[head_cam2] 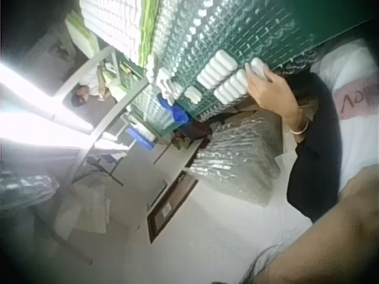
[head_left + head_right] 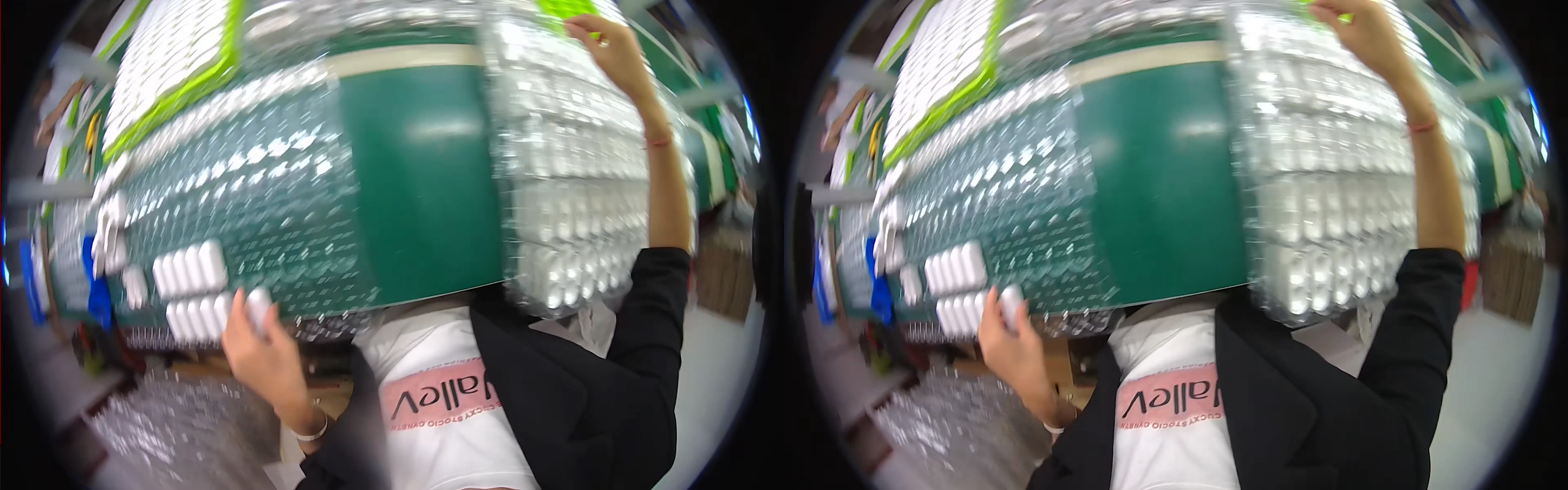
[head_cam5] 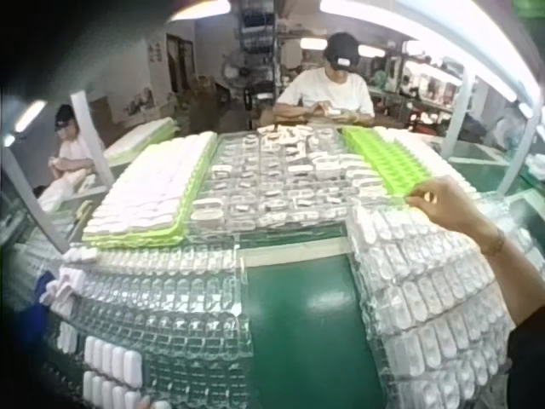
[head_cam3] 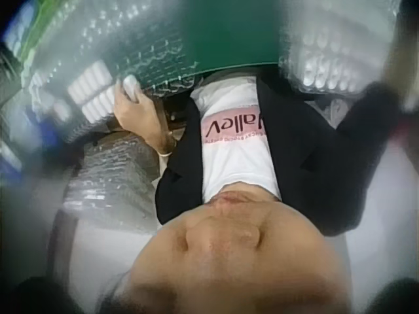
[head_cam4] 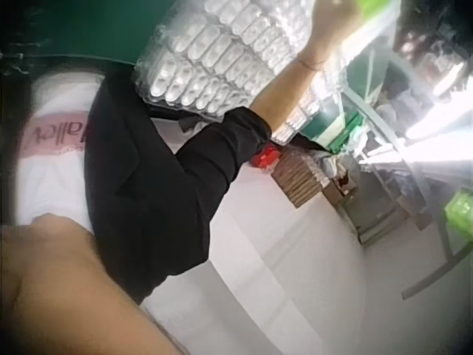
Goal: The person repeatedly picks up white earbud case halves from a green tray, inserts a small white component into the base, and closes the case. They place the assembled unit back into the tray and repeat the process. At 01:29, the person briefly handles a small red and white cylindrical item before returning to assembling the white cases.
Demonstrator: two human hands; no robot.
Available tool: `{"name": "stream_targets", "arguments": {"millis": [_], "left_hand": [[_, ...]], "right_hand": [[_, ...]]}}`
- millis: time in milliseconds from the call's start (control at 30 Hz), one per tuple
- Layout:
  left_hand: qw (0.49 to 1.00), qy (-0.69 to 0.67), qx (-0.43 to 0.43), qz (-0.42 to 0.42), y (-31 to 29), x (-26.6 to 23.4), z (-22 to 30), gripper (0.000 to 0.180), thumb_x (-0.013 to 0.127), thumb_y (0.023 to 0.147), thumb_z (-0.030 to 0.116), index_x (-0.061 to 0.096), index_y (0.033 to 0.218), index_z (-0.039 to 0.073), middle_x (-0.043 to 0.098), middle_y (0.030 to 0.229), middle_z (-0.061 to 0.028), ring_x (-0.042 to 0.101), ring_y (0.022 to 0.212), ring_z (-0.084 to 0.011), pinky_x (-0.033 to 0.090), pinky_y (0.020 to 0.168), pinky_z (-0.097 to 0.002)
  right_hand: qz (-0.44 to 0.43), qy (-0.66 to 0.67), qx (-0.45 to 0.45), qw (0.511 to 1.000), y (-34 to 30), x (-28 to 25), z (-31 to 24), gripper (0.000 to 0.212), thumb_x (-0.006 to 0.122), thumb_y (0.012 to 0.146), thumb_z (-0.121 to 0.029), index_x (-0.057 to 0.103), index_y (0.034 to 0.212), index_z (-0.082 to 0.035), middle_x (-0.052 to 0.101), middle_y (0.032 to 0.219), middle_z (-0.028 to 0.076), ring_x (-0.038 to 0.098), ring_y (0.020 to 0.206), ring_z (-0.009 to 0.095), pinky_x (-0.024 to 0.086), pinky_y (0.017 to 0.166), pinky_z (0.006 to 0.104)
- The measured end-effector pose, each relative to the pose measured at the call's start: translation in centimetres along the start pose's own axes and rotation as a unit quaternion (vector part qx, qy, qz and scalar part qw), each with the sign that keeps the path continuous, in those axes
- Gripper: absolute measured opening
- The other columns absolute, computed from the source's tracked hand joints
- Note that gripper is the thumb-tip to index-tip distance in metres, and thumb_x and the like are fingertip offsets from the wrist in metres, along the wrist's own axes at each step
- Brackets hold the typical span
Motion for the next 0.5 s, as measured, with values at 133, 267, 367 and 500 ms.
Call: {"name": "stream_targets", "arguments": {"millis": [133, 267, 367, 500], "left_hand": [[0.992, -0.048, -0.044, 0.104, -0.2, -1.9, -0.7, 0.035, 0.071, 0.084, 0.014, 0.066, 0.119, 0.012, 0.069, 0.101, -0.0094, 0.063, 0.082, -0.0215, 0.050, 0.072, -0.0319], [0.945, -0.302, 0.027, 0.120, 0.0, -2.0, 3.6, 0.035, 0.062, 0.089, -0.002, 0.056, 0.124, -0.006, 0.064, 0.116, -0.0134, 0.063, 0.096, -0.0204, 0.051, 0.084, -0.0312], [0.911, -0.400, 0.103, 0.013, -0.3, -0.4, 9.9, 0.039, 0.056, 0.089, -0.010, 0.050, 0.128, -0.009, 0.058, 0.123, -0.0176, 0.060, 0.106, -0.0234, 0.049, 0.093, -0.0315], [0.861, -0.457, 0.207, -0.079, -1.3, 0.6, 17.3, 0.033, 0.064, 0.079, -0.013, 0.061, 0.112, -0.005, 0.064, 0.107, -0.0150, 0.062, 0.098, -0.0239, 0.050, 0.086, -0.0328]], "right_hand": [[0.071, 0.034, 0.071, 0.994, -6.1, -4.1, 0.1, 0.015, 0.066, 0.088, -0.015, 0.071, 0.096, -0.003, 0.071, 0.082, 0.008, 0.062, 0.066, 0.014, 0.047, 0.061, 0.0259], [0.096, -0.082, 0.208, 0.970, -12.8, -8.1, 8.7, 0.018, 0.064, 0.086, -0.022, 0.071, 0.094, -0.008, 0.071, 0.085, 0.011, 0.067, 0.075, 0.026, 0.051, 0.067, 0.0352], [0.053, -0.218, 0.304, 0.926, -18.5, -11.2, 17.2, 0.021, 0.062, 0.085, -0.027, 0.072, 0.094, -0.011, 0.070, 0.088, 0.013, 0.067, 0.084, 0.033, 0.052, 0.074, 0.0422], [-0.035, -0.282, 0.430, 0.857, -23.9, -14.8, 22.7, 0.023, 0.062, 0.083, -0.030, 0.072, 0.096, -0.014, 0.070, 0.093, 0.013, 0.066, 0.091, 0.035, 0.052, 0.081, 0.0448]]}}
Point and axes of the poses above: each hand's wrist, its own y-axis towards the middle knuckle, its own x-axis out of the palm, z = x × y, the point moved 7 cm from there along y, towards the middle knuckle
